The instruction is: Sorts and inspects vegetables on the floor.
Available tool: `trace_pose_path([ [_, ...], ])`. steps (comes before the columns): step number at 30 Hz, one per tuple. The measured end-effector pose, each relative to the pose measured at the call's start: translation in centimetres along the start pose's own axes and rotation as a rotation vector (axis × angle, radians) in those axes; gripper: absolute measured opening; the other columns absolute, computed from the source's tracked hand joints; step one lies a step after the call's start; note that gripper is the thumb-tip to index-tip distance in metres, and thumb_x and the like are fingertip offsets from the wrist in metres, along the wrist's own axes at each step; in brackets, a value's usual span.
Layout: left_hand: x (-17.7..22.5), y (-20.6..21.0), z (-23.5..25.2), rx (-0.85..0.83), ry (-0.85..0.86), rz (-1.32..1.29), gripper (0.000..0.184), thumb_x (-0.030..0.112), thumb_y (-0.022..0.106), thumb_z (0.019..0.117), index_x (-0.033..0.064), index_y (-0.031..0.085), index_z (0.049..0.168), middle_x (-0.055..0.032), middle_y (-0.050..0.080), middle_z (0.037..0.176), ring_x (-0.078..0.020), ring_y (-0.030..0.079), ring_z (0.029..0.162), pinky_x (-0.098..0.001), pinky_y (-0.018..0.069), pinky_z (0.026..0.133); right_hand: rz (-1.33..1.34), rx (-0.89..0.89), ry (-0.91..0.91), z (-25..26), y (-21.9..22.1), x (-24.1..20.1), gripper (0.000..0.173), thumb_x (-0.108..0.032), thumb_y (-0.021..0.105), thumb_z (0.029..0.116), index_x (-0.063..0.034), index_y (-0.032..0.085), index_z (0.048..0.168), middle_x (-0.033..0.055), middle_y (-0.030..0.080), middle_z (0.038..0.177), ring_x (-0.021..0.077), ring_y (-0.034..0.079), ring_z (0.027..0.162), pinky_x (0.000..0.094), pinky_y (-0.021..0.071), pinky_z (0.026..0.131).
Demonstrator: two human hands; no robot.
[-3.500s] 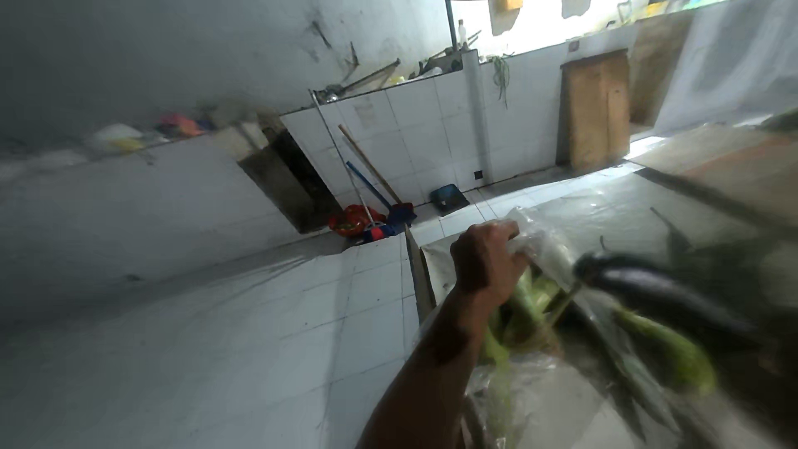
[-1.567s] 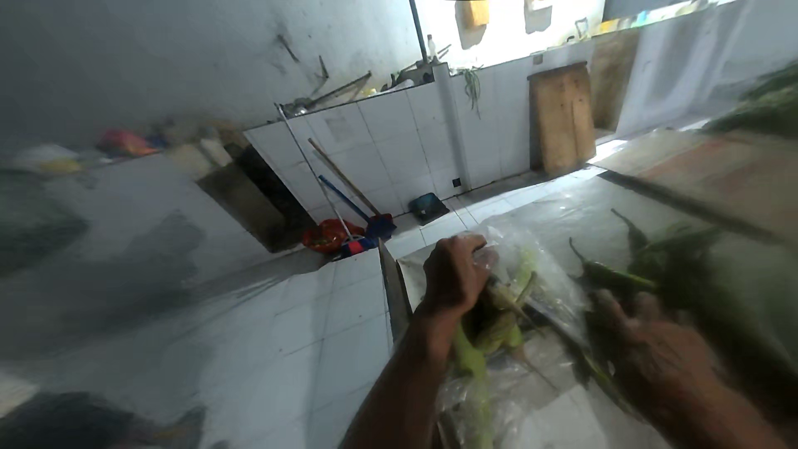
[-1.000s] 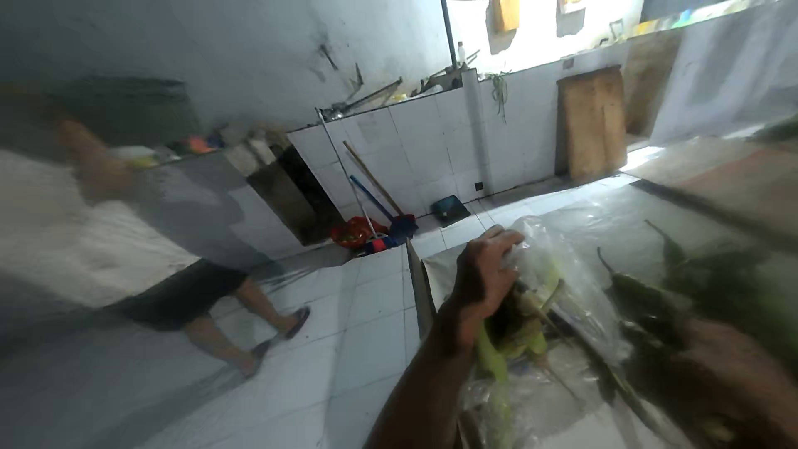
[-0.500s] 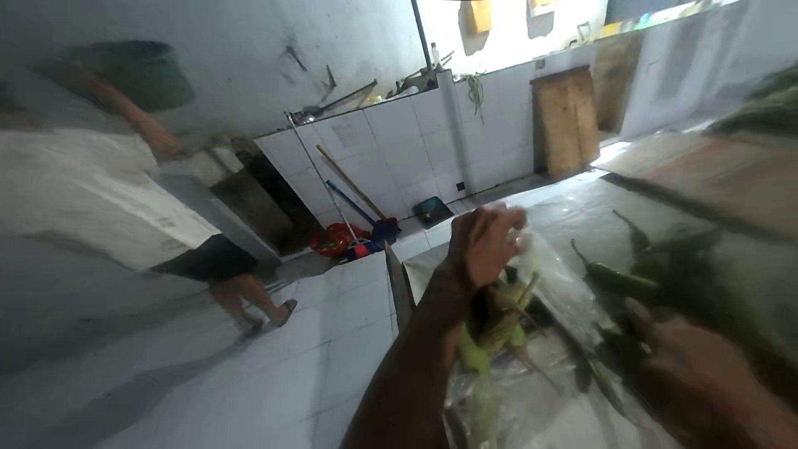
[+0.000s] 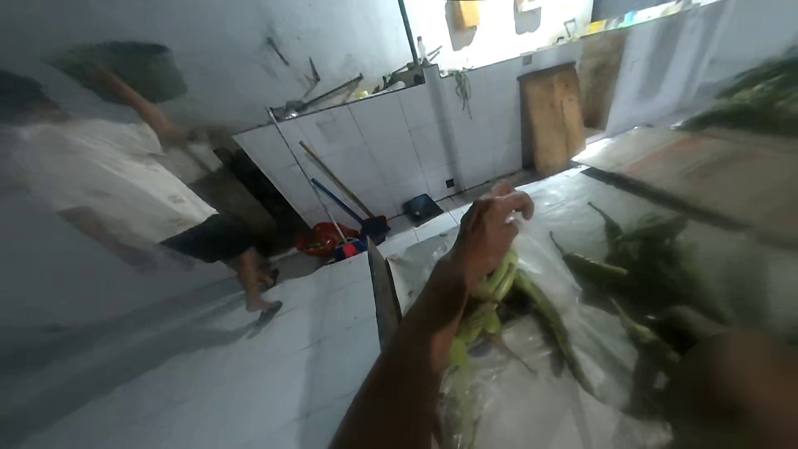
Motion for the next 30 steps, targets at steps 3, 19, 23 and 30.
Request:
trace_pose_path([
  [3, 0.4, 0.4, 0.0, -0.059, 0.019, -0.035, 0.017, -0.005, 0.066, 0.0860, 0.0018, 0.072, 0.100, -0.0137, 0.067, 0.103, -0.0229, 0.065, 0.090, -0.0400, 0.0547, 0.078, 0.396, -0.023, -0.091, -0.3, -1.5, -0.2, 0.058, 0.004, 0.063, 0.0660, -0.0067, 0.061, 0.123, 0.0037, 0.067, 0.095, 0.0104, 0.066, 0.072, 0.0287, 0.0565, 0.058],
  [19, 0.4, -2.7, -0.7, 0.197, -0.040, -0.314, 0.007, -0.002, 0.067, 0.0923, -0.0055, 0.071, 0.096, -0.0102, 0.071, 0.095, -0.0036, 0.067, 0.079, -0.0182, 0.0569, 0.074, 1.225, 0.276, -0.836, 7.0, 5.1, -14.4, 0.070, 0.002, 0.073, 0.0703, -0.0255, 0.052, 0.131, -0.0117, 0.069, 0.108, 0.0029, 0.069, 0.093, 0.0230, 0.0617, 0.074],
  [23, -0.7, -3.8, -1.1, 0.272, -0.024, -0.317, 0.009, 0.000, 0.067, 0.0923, -0.0057, 0.072, 0.097, -0.0082, 0.071, 0.095, -0.0006, 0.064, 0.078, -0.0153, 0.0538, 0.071, 0.808, 0.291, -0.992, 8.3, 5.9, -17.0, 0.059, -0.009, 0.068, 0.0834, -0.0122, 0.045, 0.138, -0.0021, 0.060, 0.117, 0.0033, 0.063, 0.098, 0.0228, 0.0582, 0.081],
  [30, -3.0, -5.2, -1.4, 0.345, -0.108, -0.243, 0.005, -0.002, 0.070, 0.0874, -0.0030, 0.073, 0.091, -0.0034, 0.070, 0.086, 0.0019, 0.060, 0.074, -0.0130, 0.0506, 0.070, 0.076, 0.526, -1.422, 8.8, 8.1, -19.9, 0.032, -0.016, 0.057, 0.0947, 0.0024, 0.064, 0.119, 0.0193, 0.066, 0.115, 0.0301, 0.061, 0.117, 0.0427, 0.0439, 0.111],
])
Point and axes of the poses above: each hand's wrist, its own z-axis towards the middle knuckle, its own y-axis out of the palm, x = y × z, the point moved 8 cm from there along z, towards the middle knuckle
